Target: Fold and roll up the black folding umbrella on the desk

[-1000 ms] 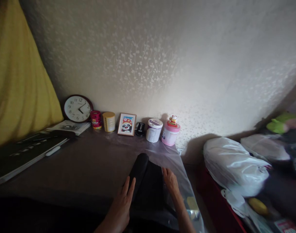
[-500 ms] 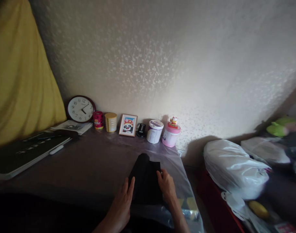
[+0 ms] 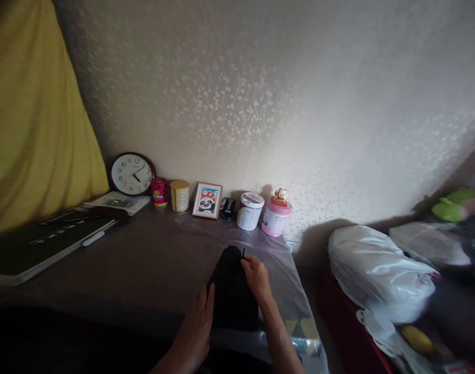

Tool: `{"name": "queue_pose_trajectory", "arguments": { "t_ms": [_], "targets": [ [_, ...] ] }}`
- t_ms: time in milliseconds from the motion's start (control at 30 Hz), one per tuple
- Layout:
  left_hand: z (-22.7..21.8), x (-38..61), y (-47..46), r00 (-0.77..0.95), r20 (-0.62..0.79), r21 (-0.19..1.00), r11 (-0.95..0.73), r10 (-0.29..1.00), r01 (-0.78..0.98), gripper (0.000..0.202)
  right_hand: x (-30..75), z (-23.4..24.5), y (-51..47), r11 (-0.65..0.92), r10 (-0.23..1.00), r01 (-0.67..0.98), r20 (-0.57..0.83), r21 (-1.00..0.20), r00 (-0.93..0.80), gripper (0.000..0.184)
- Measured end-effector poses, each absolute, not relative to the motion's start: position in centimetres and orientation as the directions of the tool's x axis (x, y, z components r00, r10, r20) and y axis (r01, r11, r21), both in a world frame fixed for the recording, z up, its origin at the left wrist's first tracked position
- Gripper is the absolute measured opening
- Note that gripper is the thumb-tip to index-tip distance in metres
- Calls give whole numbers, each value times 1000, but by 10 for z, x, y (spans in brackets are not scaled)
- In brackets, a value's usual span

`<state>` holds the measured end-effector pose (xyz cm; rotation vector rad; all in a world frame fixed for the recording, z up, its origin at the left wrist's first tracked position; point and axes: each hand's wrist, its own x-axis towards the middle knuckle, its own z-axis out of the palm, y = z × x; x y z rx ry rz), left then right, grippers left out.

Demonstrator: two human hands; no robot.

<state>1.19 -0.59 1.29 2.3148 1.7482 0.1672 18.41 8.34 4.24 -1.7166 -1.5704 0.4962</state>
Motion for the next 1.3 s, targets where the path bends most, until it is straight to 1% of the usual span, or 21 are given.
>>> {"name": "queue_pose_trajectory", "arguments": {
  "t_ms": [100,200,267,333,433,567,633,733,800,900,967,1033,1133,1167,1233,1300],
  "targets": [
    [1,14,-5,285,27,219,-284,958,934,87,168,40,96,52,960,583,201,-810,193,33],
    [-8,14,-3,305,86,209,-317,948,925,76,148,33,106,113,940,572,274,-813,204,34],
    [-9,12,-2,324,89,196,-335,942,922,64,134,27,110,131,941,578,284,-805,182,35],
    [-5,10,-3,345,65,174,-351,936,920,58,123,21,114,125,951,589,265,-798,157,34],
    [1,9,-3,354,19,163,-353,935,921,61,111,13,116,94,960,643,239,-760,142,29],
    [-3,8,-2,349,0,166,-344,937,924,61,106,11,114,71,969,740,223,-669,108,30],
    [-10,5,-2,347,7,193,-342,938,920,63,105,13,111,65,977,760,196,-647,84,31],
    [-19,-5,-5,354,19,248,-347,935,904,65,105,17,106,95,985,757,170,-647,21,30],
    [-20,-12,-7,351,69,260,-357,934,897,57,105,19,103,131,985,760,173,-636,-25,28],
    [-12,-15,-9,309,214,263,-359,927,896,40,104,19,100,184,978,777,190,-602,-85,25],
    [-5,-10,-8,323,289,271,-400,901,876,34,104,18,100,205,975,784,193,-586,-111,24],
    [-3,-1,-6,339,302,276,-422,891,864,38,105,19,100,227,971,780,191,-583,-140,24],
    [-9,9,-1,327,257,290,-395,910,872,59,108,20,93,305,952,717,206,-627,-225,24],
    [-13,11,1,318,246,298,-383,916,874,64,110,20,89,347,938,677,227,-649,-263,24],
    [-21,14,4,306,235,316,-370,923,874,66,115,18,79,437,899,602,299,-668,-321,23],
    [-27,15,6,299,229,326,-362,926,873,67,121,14,72,518,855,572,384,-636,-347,22]
  ]
}}
